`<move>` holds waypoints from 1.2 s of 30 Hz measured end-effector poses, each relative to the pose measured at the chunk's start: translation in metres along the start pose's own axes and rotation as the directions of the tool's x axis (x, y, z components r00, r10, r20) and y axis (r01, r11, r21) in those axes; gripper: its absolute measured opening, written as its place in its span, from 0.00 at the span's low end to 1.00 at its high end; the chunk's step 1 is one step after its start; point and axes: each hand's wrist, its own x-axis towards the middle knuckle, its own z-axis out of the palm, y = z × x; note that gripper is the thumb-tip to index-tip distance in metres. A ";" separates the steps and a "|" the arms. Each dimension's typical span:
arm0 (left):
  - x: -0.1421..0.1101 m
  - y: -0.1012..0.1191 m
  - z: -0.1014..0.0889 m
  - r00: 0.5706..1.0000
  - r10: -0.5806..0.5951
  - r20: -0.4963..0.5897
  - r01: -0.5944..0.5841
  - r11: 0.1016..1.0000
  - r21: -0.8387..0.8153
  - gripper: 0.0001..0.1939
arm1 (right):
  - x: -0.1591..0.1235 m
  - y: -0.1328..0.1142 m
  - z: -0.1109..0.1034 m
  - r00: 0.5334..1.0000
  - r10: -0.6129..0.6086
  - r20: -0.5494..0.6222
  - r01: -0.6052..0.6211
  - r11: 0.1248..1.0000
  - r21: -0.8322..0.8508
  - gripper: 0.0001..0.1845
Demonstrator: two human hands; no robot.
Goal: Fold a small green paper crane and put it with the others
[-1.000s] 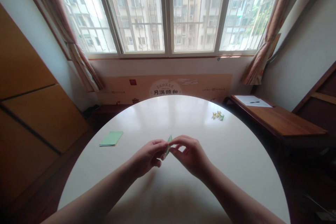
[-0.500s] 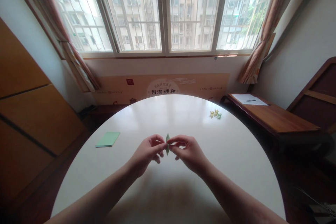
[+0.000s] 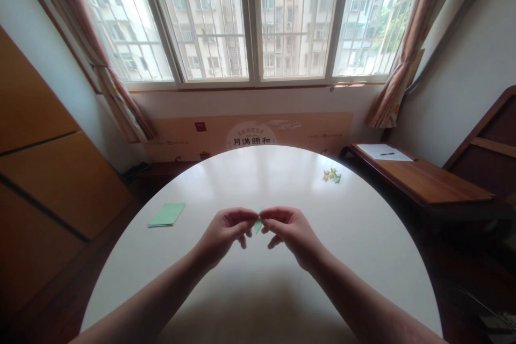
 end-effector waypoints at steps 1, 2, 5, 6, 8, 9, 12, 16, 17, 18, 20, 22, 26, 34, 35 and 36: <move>0.000 -0.001 0.000 1.000 0.000 0.003 0.000 1.000 -0.003 0.12 | 0.000 0.000 0.000 1.000 0.002 0.003 -0.002 1.000 0.008 0.16; 0.000 -0.001 0.000 1.000 0.001 0.007 -0.001 1.000 -0.006 0.12 | 0.000 0.000 -0.001 1.000 0.006 0.006 -0.006 1.000 0.016 0.16; 0.001 -0.002 0.000 1.000 0.003 0.013 -0.003 1.000 -0.016 0.12 | 0.000 0.000 -0.001 1.000 0.017 0.005 -0.018 0.999 0.028 0.16; 0.001 -0.002 0.000 1.000 0.003 0.016 -0.003 1.000 -0.017 0.11 | 0.000 -0.001 -0.001 1.000 0.018 0.005 -0.018 0.999 0.026 0.17; 0.001 -0.002 -0.001 1.000 0.002 0.021 -0.001 1.000 -0.019 0.11 | -0.001 -0.002 -0.001 1.000 0.012 0.006 -0.012 1.000 0.010 0.16; 0.001 -0.001 -0.001 1.000 0.002 0.028 -0.001 1.000 -0.019 0.11 | -0.001 -0.002 -0.001 1.000 0.007 0.008 -0.007 1.000 -0.005 0.16; 0.001 -0.001 -0.003 0.999 0.009 0.047 -0.008 1.000 -0.017 0.11 | -0.002 -0.003 0.000 1.000 -0.015 0.018 0.016 0.999 -0.050 0.17; 0.002 -0.004 -0.004 0.998 0.042 0.056 -0.043 0.999 0.015 0.10 | -0.002 -0.001 0.000 0.999 -0.047 0.023 0.049 0.994 -0.101 0.17; 0.002 -0.005 -0.004 0.997 0.050 0.055 -0.051 0.998 0.023 0.10 | -0.002 -0.001 -0.001 0.998 -0.056 0.024 0.059 0.992 -0.112 0.17; 0.003 -0.006 -0.004 0.997 0.057 0.054 -0.059 0.998 0.029 0.11 | -0.002 0.000 -0.001 0.997 -0.066 0.026 0.068 0.991 -0.117 0.18; 0.003 -0.007 -0.004 0.996 0.072 0.045 -0.073 0.997 0.034 0.12 | -0.001 0.001 -0.001 0.996 -0.083 0.036 0.087 0.989 -0.116 0.18; 0.003 -0.007 -0.003 0.996 0.088 0.031 -0.089 0.995 0.038 0.13 | -0.001 0.002 -0.001 0.994 -0.100 0.044 0.104 0.989 -0.105 0.18; 0.001 -0.007 -0.001 0.991 0.132 0.014 -0.132 0.989 0.058 0.14 | 0.000 0.003 0.000 0.987 -0.152 0.049 0.156 0.982 -0.105 0.17; 0.000 -0.008 0.001 0.984 0.178 0.002 -0.178 0.981 0.081 0.14 | -0.002 0.007 0.000 0.972 -0.228 0.061 0.236 0.951 -0.202 0.16; 0.000 -0.007 0.001 0.983 0.181 -0.001 -0.180 0.980 0.084 0.14 | -0.002 0.007 0.000 0.969 -0.237 0.063 0.245 0.947 -0.207 0.16; 0.000 -0.007 0.001 0.983 0.184 -0.002 -0.183 0.979 0.087 0.14 | -0.002 0.007 0.000 0.968 -0.244 0.065 0.253 0.944 -0.212 0.16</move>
